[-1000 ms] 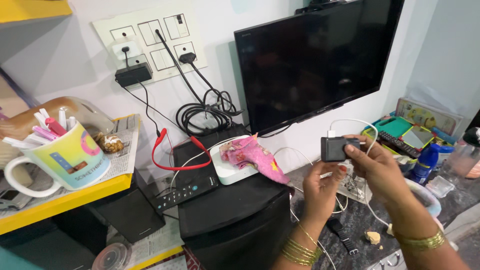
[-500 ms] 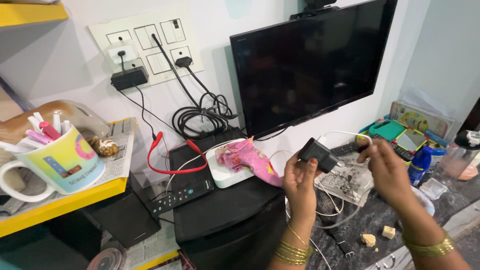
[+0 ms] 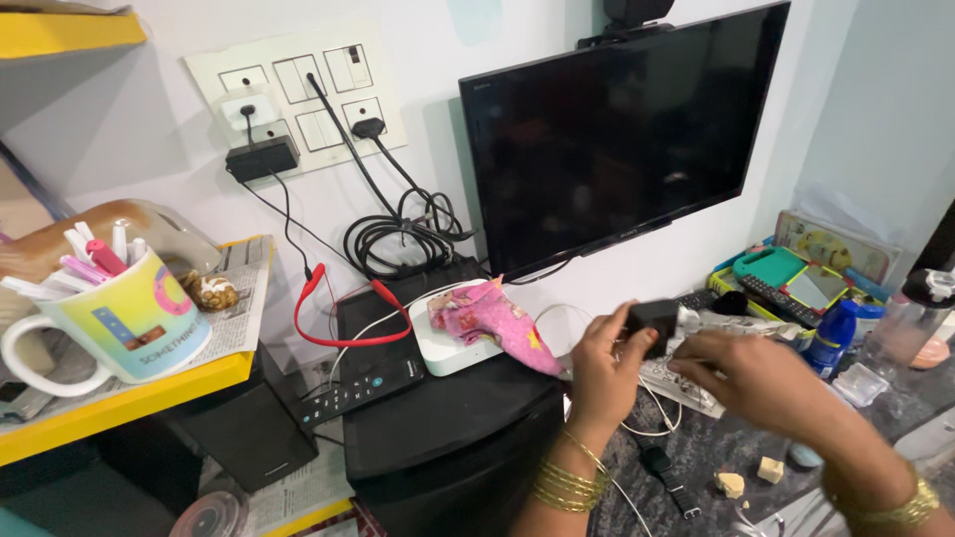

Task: The person uncoils and organizes several white and black power cables and chargers on a desk.

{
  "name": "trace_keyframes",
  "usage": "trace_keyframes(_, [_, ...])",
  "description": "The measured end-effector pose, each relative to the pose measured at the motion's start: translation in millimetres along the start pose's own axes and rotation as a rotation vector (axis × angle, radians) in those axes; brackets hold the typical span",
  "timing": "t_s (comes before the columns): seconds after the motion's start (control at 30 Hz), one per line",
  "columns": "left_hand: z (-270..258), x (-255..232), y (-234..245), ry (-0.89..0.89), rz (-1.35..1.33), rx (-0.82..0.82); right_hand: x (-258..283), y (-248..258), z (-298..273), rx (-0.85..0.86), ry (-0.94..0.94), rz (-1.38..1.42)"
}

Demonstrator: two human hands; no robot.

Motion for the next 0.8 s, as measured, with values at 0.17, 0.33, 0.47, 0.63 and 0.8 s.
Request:
trace_keyframes(0.17, [-13.1, 7.7, -26.7, -0.027, 0.083, 0.306, -26.6, 40.4, 15.2, -0.145, 0.077, 0.125])
trace_keyframes(0.33, [-17.6, 45.9, -39.6, 0.193, -0.39, 0.33, -105.6, 6.1, 38.8, -0.212, 0.019, 0.499])
trace_keyframes(0.47, [-2.4, 49.4, -21.9, 0.15, -0.505, 0.156, -122.7, -72.4, 38.9, -0.122, 0.049, 0.655])
trace_keyframes(0.63, [8.8, 63.3, -3.4, 0.159, -0.635, -0.098, -92.3, -139.7, 22.7, 0.054, -0.085, 0.44])
trace_keyframes(0.8, [14.8, 47.7, 25.9, -0.037, -0.347, -0.23, -35.2, -81.0, -17.4, -0.043, -0.051, 0.187])
Point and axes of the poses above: each hand's wrist, its own z-axis towards the middle knuckle, its own y-axis out of the back of the hand, x = y × z, the point moved 10 cm from there along z, towards the middle knuckle, and after that the axes turned 3 degrees about -z, right-handed, at the moved point
